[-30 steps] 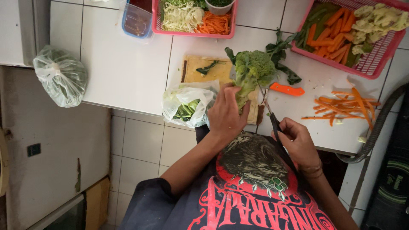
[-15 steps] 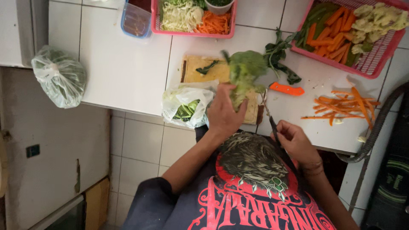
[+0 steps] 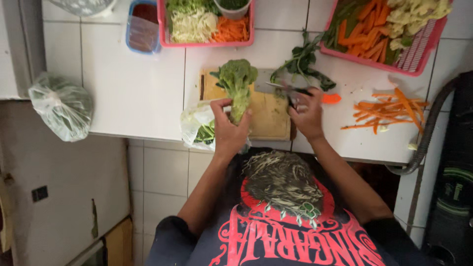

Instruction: The person cuts cauliflower and broccoli into smaller pieces using scissors, places some pieces into a plastic bag, and ties the bag.

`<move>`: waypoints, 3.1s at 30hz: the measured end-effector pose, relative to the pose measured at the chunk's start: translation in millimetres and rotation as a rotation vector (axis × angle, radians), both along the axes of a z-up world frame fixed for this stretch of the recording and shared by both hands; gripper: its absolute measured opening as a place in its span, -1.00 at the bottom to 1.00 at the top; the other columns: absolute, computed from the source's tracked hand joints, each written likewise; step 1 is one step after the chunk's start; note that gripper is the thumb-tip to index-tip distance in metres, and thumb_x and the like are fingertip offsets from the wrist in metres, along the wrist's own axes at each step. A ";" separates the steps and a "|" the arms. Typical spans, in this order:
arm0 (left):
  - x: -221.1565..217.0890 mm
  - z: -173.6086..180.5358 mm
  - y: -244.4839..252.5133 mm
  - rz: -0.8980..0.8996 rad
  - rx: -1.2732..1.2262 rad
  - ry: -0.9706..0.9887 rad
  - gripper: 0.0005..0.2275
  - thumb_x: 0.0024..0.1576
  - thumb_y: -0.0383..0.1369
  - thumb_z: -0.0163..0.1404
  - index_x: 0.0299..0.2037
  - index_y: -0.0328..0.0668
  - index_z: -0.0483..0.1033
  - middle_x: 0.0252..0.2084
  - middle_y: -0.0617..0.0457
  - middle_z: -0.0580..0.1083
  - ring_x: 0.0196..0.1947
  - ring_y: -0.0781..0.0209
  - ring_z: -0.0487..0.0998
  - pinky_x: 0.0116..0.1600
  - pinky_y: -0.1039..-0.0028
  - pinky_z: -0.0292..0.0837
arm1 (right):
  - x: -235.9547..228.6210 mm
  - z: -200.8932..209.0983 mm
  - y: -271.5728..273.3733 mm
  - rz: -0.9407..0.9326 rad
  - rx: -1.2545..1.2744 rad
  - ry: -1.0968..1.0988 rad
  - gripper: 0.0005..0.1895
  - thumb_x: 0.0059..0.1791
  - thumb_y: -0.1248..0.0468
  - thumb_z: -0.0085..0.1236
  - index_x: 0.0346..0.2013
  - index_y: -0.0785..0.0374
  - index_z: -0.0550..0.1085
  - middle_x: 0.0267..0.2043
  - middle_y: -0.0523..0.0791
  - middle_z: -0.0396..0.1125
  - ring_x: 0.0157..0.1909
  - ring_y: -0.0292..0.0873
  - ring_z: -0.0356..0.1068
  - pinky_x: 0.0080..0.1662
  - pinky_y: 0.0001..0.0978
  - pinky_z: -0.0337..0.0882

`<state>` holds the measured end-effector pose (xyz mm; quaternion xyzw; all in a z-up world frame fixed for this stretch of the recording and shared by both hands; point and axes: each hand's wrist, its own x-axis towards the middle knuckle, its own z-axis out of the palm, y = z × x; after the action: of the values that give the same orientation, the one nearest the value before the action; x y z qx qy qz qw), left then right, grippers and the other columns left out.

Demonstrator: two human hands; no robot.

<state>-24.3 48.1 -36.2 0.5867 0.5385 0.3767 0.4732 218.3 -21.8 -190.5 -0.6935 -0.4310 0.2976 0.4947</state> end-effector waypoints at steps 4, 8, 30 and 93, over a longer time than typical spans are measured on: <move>-3.7 12.9 -3.4 0.002 -0.059 -0.002 -0.53 0.13 -0.37 0.19 0.11 -0.30 0.17 -0.06 -0.13 0.40 -0.21 0.15 0.54 -0.18 0.37 0.50 | -14.0 -0.9 64.2 0.087 -0.169 -0.301 -0.30 -0.18 0.31 0.42 0.15 0.23 0.24 -0.06 -0.01 0.45 -0.14 -0.04 0.45 -0.10 -0.26 0.44; -1.8 21.2 -6.9 -0.020 -0.106 -0.060 -0.52 0.12 -0.38 0.18 0.11 -0.28 0.14 -0.05 -0.09 0.38 -0.17 0.16 0.54 -0.14 0.38 0.50 | -15.5 2.4 83.2 0.090 -0.089 -0.451 -0.29 -0.19 0.32 0.44 0.14 0.22 0.23 -0.13 0.03 0.43 -0.14 0.04 0.43 -0.15 -0.16 0.42; 78.7 77.3 -14.3 -0.479 0.286 -0.036 -0.82 0.09 -0.27 0.27 -0.13 0.02 0.63 -0.07 0.13 0.57 0.19 -0.06 0.24 0.28 0.21 0.25 | -4.6 188.2 -44.7 -0.109 0.202 0.749 -0.42 -0.05 0.63 0.19 0.15 0.21 0.20 -0.05 -0.05 0.40 -0.05 -0.23 0.43 -0.08 -0.46 0.45; -49.1 66.1 6.9 -0.352 0.275 -0.076 -0.52 0.23 -0.48 0.04 0.30 -0.36 0.10 0.17 -0.29 0.26 0.11 -0.25 0.43 0.13 0.20 0.45 | -88.0 198.8 -60.9 0.126 -0.325 0.471 -0.93 0.03 0.40 -0.03 -0.36 0.28 0.38 -0.46 -0.23 0.24 -0.36 -0.38 0.21 -0.22 -0.55 0.24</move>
<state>-73.4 55.0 29.9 0.7159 0.3533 0.3800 0.4672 130.3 -82.7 8.3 -0.6474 -0.2930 0.5456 0.4443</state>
